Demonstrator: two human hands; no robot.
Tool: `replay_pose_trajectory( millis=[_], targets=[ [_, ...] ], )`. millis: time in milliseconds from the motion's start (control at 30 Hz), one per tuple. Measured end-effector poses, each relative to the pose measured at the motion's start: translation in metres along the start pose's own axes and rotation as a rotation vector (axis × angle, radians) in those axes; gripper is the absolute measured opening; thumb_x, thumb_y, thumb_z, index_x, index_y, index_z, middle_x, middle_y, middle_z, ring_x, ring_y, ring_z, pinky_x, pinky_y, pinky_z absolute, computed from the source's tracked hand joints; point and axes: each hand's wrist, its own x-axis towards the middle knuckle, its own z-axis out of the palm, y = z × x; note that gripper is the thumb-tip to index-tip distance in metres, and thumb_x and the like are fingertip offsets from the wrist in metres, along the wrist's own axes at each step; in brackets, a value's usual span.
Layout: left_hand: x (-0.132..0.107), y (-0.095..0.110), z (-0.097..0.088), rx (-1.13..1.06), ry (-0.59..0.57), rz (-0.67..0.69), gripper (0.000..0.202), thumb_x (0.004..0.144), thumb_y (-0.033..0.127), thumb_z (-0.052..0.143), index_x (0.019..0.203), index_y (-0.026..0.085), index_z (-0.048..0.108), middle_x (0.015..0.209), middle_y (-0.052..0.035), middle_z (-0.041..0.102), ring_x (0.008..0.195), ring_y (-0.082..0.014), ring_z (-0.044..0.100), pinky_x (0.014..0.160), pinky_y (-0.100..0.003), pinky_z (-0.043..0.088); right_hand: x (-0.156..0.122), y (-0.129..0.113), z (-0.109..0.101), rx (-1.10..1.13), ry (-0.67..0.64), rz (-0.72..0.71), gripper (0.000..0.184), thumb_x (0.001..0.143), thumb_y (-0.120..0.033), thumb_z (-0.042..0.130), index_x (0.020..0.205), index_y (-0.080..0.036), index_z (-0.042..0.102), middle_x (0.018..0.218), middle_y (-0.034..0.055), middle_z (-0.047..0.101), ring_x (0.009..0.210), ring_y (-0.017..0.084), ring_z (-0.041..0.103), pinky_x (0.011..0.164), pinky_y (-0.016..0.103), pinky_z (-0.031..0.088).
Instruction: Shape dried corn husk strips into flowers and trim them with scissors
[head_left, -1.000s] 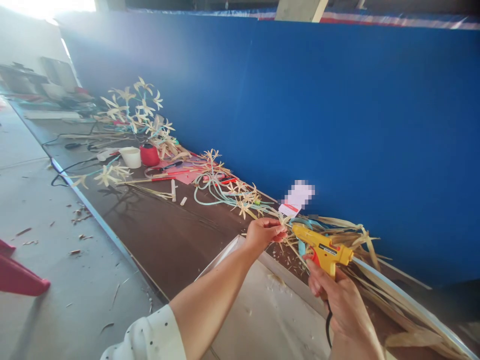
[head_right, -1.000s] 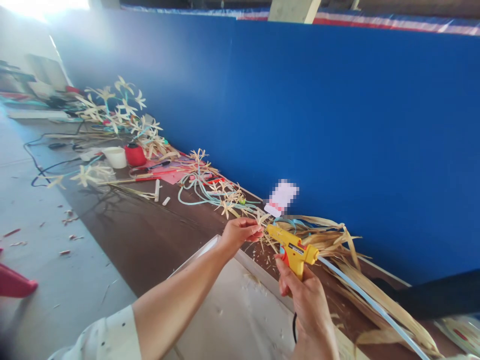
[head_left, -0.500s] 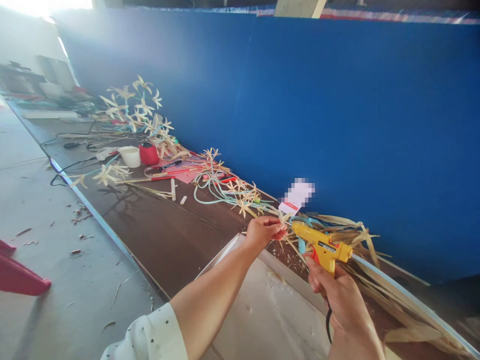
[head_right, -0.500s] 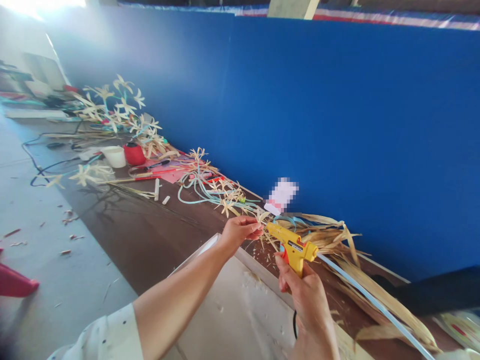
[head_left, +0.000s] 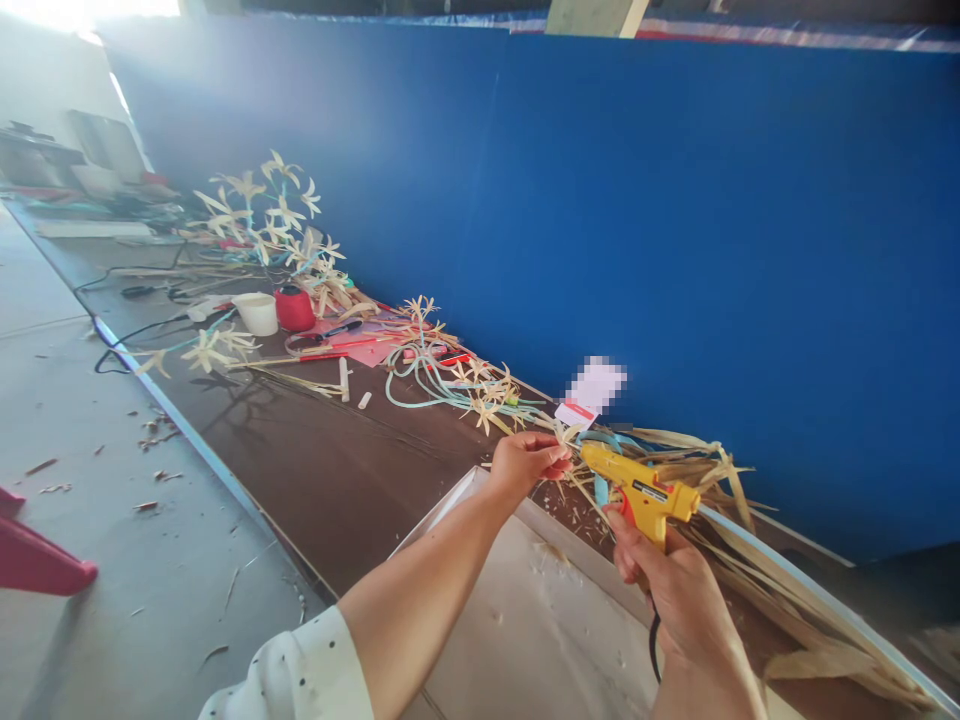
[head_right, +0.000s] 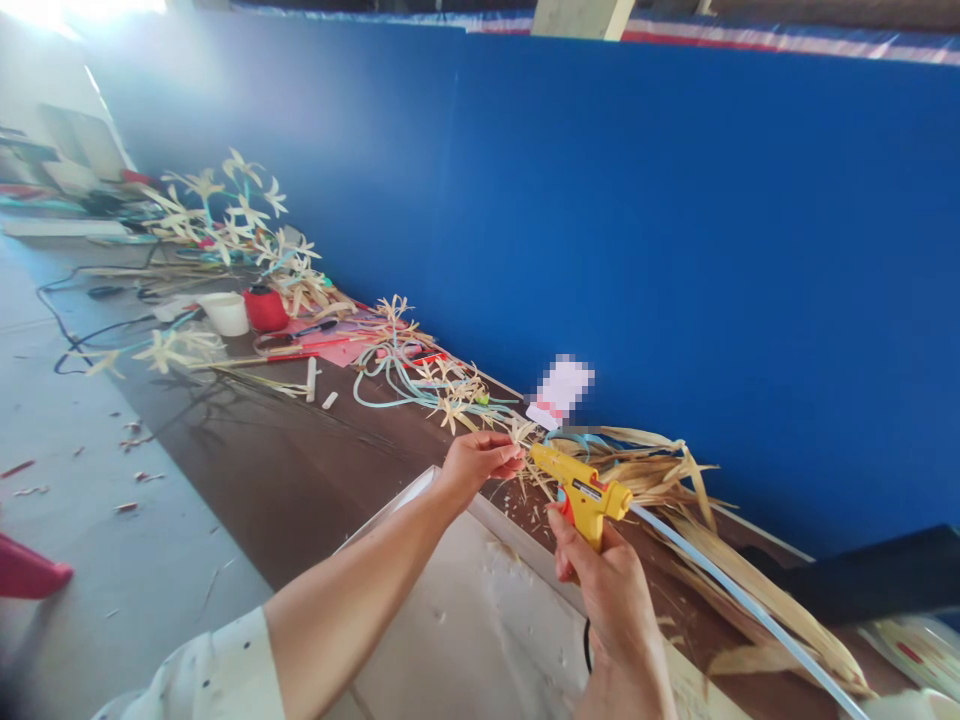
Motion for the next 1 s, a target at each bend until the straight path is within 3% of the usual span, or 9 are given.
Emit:
replay_pose_trajectory(
  millis=[1000],
  targets=[
    [-0.0016,0.0016,0.0013,-0.004,0.000,-0.015,0.015,0.064,0.016,0.072,0.074,0.008,0.065,0.067,-0.0067,0.067,0.059,-0.0139,0.064,0.054,-0.022,0.051,0.0003,-0.0005,-0.0004,-0.029,-0.004,0.010,0.039,0.062,-0.045,0.073,0.051,-0.020,0.046,0.043,-0.0042,0.041,0.044,0.011,0.038,0.047,0.025,0.032]
  ],
)
